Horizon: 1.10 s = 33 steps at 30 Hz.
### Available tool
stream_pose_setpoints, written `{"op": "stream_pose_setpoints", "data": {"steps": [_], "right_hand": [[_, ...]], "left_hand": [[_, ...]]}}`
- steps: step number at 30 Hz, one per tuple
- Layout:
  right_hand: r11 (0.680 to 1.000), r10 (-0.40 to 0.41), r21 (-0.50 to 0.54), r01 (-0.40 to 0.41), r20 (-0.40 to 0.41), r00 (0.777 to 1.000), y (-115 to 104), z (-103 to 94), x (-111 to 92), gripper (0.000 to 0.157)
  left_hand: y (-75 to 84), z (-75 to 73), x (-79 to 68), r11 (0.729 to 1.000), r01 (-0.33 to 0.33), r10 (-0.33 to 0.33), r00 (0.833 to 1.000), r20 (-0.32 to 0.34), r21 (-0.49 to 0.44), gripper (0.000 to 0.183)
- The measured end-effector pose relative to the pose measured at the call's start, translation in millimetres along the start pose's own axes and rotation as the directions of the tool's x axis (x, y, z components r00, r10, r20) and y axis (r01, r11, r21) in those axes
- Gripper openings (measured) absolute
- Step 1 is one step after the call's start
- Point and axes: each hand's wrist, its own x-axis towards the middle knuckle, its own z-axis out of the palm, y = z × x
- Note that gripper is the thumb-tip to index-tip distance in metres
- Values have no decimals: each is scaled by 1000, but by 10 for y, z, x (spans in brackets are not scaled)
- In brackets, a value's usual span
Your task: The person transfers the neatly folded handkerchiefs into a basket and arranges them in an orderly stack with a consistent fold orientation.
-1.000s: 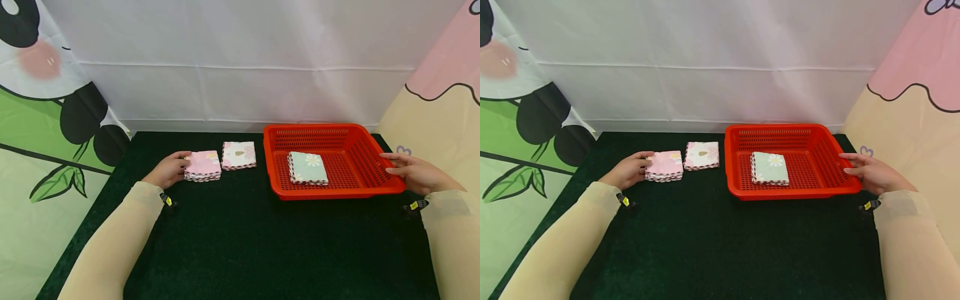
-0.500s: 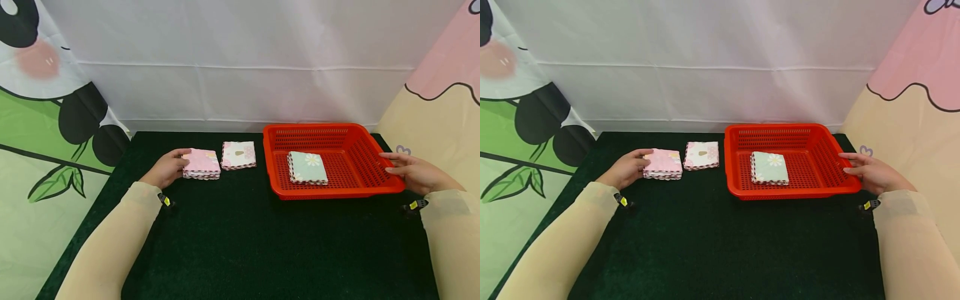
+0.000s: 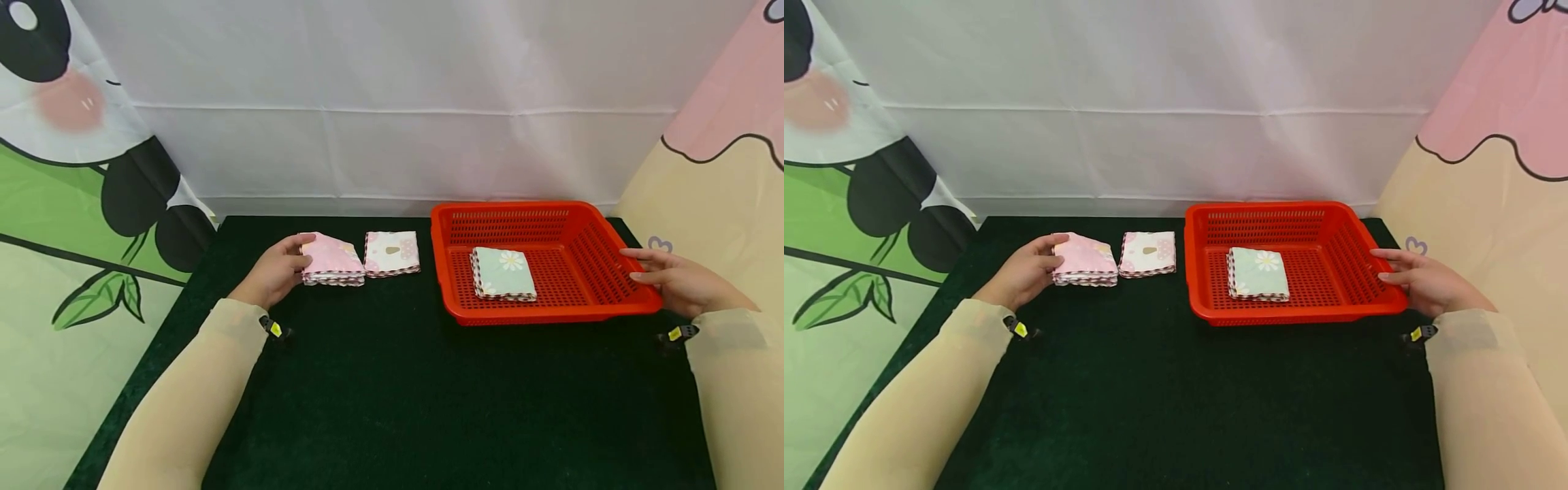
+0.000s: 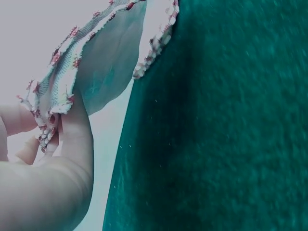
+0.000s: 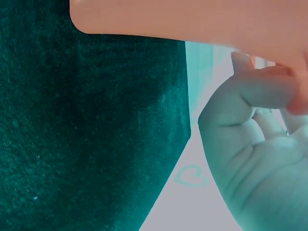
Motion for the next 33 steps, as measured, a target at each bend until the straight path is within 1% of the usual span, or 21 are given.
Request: {"op": "stream_pose_setpoints", "data": {"steps": [4, 9, 15, 17, 24, 26, 29, 33], "right_hand": [[1000, -6, -16, 6, 2, 1000, 0, -9, -12, 48], [1000, -16, -13, 16, -1, 1000, 15, 14, -17, 48], [1000, -4, 6, 4, 8, 1000, 14, -2, -18, 48], [1000, -2, 14, 1, 24, 1000, 8, -17, -18, 47], [999, 1, 35, -2, 27, 1000, 0, -31, -11, 48], [999, -6, 45, 3, 49, 999, -5, -29, -15, 49], [998, -4, 55, 2, 46, 999, -12, -17, -18, 49], [998, 13, 53, -13, -5, 1000, -23, 14, -17, 49]], "left_hand": [[16, 40, -19, 999, -32, 32, 999, 18, -29, 54], [22, 113, -58, 997, -50, 52, 998, 28, -64, 53], [62, 234, -112, 994, -84, 87, 995, 50, -68, 53], [84, 274, -131, 993, -94, 98, 993, 60, -71, 53], [150, 409, -192, 990, -123, 130, 987, 95, -74, 53], [166, 447, -205, 989, -128, 136, 986, 101, -77, 52], [183, 499, -216, 988, -127, 136, 985, 106, -86, 51], [188, 545, -225, 988, -120, 131, 984, 120, -93, 51]]}}
